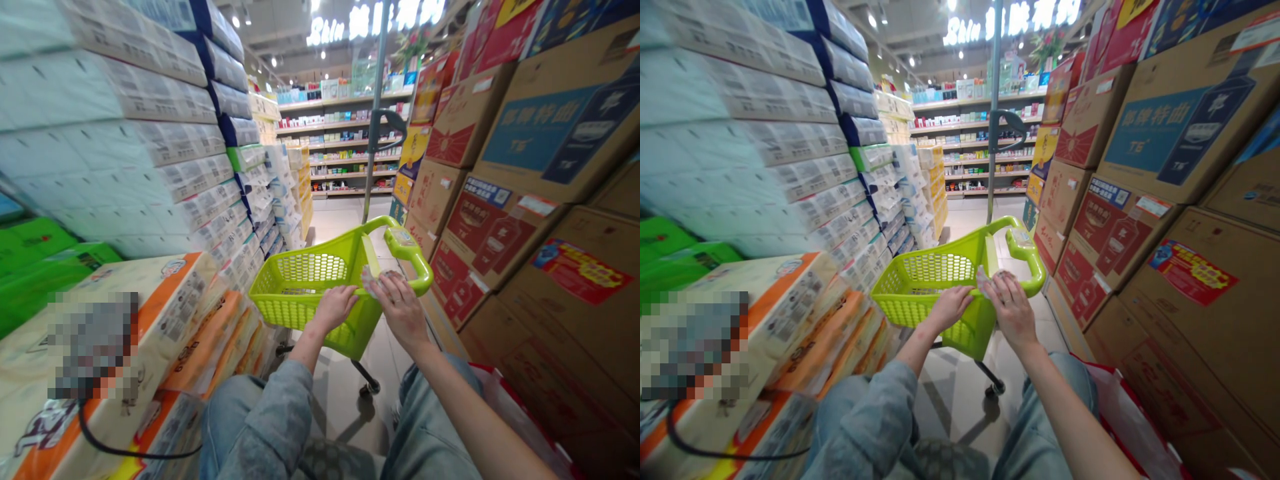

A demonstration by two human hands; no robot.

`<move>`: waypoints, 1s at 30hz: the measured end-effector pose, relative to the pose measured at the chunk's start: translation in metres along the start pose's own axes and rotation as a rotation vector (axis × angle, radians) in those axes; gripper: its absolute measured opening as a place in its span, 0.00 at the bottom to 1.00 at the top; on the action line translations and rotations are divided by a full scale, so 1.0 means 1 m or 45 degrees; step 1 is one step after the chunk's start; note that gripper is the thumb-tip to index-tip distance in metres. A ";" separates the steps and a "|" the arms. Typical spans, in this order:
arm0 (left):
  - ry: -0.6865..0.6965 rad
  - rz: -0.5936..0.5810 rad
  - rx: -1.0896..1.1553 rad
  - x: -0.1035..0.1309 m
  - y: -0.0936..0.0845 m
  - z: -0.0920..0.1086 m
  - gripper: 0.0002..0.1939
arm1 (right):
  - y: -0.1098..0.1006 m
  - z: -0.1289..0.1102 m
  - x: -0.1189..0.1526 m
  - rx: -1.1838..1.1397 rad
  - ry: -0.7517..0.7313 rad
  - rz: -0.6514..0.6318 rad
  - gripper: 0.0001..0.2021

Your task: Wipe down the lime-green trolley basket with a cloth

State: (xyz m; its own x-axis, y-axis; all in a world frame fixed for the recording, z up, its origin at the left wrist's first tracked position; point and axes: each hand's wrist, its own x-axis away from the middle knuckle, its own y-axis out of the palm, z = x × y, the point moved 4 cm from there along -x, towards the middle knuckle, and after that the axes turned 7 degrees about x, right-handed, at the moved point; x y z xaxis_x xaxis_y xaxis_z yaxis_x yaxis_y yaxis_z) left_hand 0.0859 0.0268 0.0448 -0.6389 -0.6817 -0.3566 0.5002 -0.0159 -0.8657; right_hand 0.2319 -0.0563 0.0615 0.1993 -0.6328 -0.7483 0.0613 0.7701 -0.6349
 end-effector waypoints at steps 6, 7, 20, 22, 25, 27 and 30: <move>-0.084 -0.008 -0.005 0.002 0.004 -0.011 0.18 | -0.007 0.048 -0.005 0.032 0.215 0.125 0.16; -0.081 -0.005 0.012 0.001 0.007 -0.009 0.18 | -0.006 0.046 -0.003 0.003 0.254 0.170 0.16; -0.129 0.031 0.000 -0.002 0.017 0.005 0.17 | 0.026 0.002 0.030 -0.036 0.156 0.120 0.26; -0.128 0.038 0.009 -0.002 0.017 0.006 0.17 | 0.019 0.025 0.029 0.033 0.311 0.164 0.25; -0.126 0.024 0.020 -0.004 0.018 0.009 0.17 | 0.011 0.053 0.021 0.049 0.512 0.186 0.24; -0.141 0.009 0.022 -0.006 0.020 0.011 0.17 | 0.009 0.058 0.016 -0.035 0.631 0.209 0.25; -0.162 0.016 0.011 -0.009 0.023 0.014 0.16 | 0.016 0.043 0.020 -0.212 0.887 0.281 0.25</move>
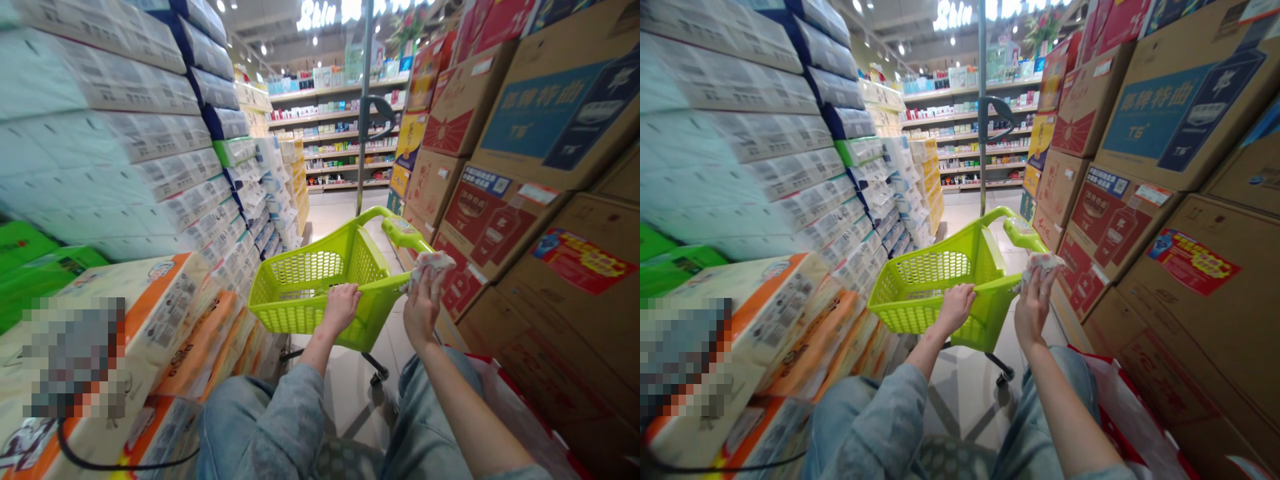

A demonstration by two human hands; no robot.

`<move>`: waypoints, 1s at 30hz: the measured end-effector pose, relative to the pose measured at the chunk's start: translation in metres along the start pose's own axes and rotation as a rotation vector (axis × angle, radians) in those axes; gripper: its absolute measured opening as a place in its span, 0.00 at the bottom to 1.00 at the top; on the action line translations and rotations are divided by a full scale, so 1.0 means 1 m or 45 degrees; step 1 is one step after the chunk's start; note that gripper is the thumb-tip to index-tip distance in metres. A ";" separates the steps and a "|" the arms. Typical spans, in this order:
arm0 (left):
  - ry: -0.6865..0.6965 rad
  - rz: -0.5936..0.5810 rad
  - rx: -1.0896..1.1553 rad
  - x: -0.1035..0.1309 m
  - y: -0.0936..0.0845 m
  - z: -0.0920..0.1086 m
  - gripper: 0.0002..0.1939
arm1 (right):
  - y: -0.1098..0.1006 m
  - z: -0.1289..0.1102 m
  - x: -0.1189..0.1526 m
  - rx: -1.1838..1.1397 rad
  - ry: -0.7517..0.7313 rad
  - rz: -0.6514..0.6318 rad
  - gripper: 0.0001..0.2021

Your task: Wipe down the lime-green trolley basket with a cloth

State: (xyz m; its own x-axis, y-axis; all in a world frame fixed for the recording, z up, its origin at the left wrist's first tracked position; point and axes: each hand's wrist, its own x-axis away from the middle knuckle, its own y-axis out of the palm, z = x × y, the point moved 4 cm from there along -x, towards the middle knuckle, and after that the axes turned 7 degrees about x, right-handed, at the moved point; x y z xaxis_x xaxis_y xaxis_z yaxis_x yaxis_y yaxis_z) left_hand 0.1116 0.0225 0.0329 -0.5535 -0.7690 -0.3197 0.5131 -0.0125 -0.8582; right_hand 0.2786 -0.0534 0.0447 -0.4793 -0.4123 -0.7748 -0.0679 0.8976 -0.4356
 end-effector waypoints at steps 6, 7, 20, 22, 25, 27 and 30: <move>0.003 0.018 -0.012 -0.004 0.003 0.001 0.16 | 0.039 -0.020 0.073 -0.194 0.213 -0.128 0.27; 0.007 0.010 -0.009 -0.005 0.003 0.001 0.16 | 0.042 -0.019 0.078 -0.219 0.220 -0.122 0.26; -0.016 -0.048 0.120 -0.011 0.005 -0.002 0.22 | 0.061 0.006 0.093 -0.134 0.300 -0.071 0.22; -0.028 -0.065 0.121 -0.013 0.007 -0.005 0.22 | 0.065 0.013 0.103 -0.146 0.259 -0.084 0.19; 0.008 -0.101 0.123 -0.015 0.006 -0.008 0.22 | 0.056 0.019 0.101 -0.170 0.166 -0.027 0.18; 0.082 -0.121 0.150 -0.015 0.002 -0.010 0.23 | 0.041 0.019 0.087 -0.158 0.142 0.033 0.19; 0.197 -0.139 0.190 -0.013 -0.007 -0.015 0.22 | 0.016 0.009 0.054 -0.144 0.027 0.012 0.21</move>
State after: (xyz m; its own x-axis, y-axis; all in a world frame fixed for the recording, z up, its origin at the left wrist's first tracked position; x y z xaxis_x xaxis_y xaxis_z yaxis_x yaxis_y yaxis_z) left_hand 0.1051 0.0424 0.0371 -0.6991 -0.6511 -0.2955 0.5295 -0.1936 -0.8259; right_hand 0.2589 -0.0624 -0.0084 -0.4990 -0.4015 -0.7680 -0.1610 0.9137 -0.3731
